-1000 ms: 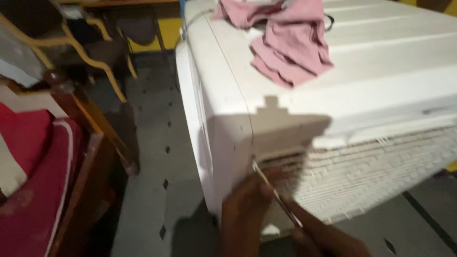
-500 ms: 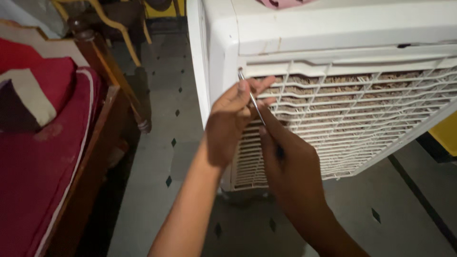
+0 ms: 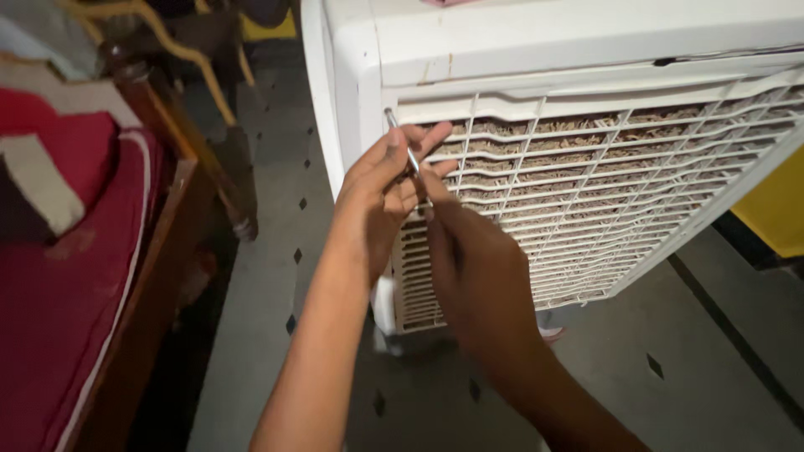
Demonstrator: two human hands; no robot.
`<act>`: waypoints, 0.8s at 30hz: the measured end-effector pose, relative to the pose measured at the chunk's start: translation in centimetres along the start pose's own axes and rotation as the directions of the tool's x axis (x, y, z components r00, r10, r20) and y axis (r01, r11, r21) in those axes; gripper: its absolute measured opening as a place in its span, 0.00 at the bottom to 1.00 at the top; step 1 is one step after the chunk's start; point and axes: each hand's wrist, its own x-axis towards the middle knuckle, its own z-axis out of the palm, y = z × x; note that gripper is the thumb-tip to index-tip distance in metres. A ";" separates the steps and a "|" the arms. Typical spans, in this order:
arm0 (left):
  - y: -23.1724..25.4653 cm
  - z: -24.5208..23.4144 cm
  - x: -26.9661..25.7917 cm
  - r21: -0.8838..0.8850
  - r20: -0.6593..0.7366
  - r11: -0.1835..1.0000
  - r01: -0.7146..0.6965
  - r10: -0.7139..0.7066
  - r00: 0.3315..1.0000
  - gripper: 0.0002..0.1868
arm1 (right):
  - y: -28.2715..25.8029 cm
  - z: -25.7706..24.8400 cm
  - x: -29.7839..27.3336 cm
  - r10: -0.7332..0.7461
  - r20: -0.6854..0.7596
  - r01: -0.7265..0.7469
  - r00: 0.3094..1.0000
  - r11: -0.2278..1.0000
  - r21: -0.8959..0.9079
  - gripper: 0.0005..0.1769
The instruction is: The person uses a screwdriver to unscrew several fasteners from the side and back of a white air cooler and then pulls the plastic grill away from the frame.
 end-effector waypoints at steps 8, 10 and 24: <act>1.5 0.7 -0.8 0.007 0.046 1.000 0.023 -0.023 0.999 0.29 | -2.9 0.4 0.6 0.101 0.001 -0.100 0.995 0.979 -0.178 0.25; 2.0 1.3 -1.4 0.024 0.019 0.998 0.051 -0.052 0.998 0.31 | -3.6 -0.3 0.9 0.065 0.101 -0.027 0.993 0.942 -0.335 0.26; 0.7 1.8 -0.8 -0.315 -0.091 0.949 0.003 -0.034 0.995 0.27 | -5.8 -3.7 2.7 0.519 0.248 -0.500 0.818 0.855 -0.139 0.22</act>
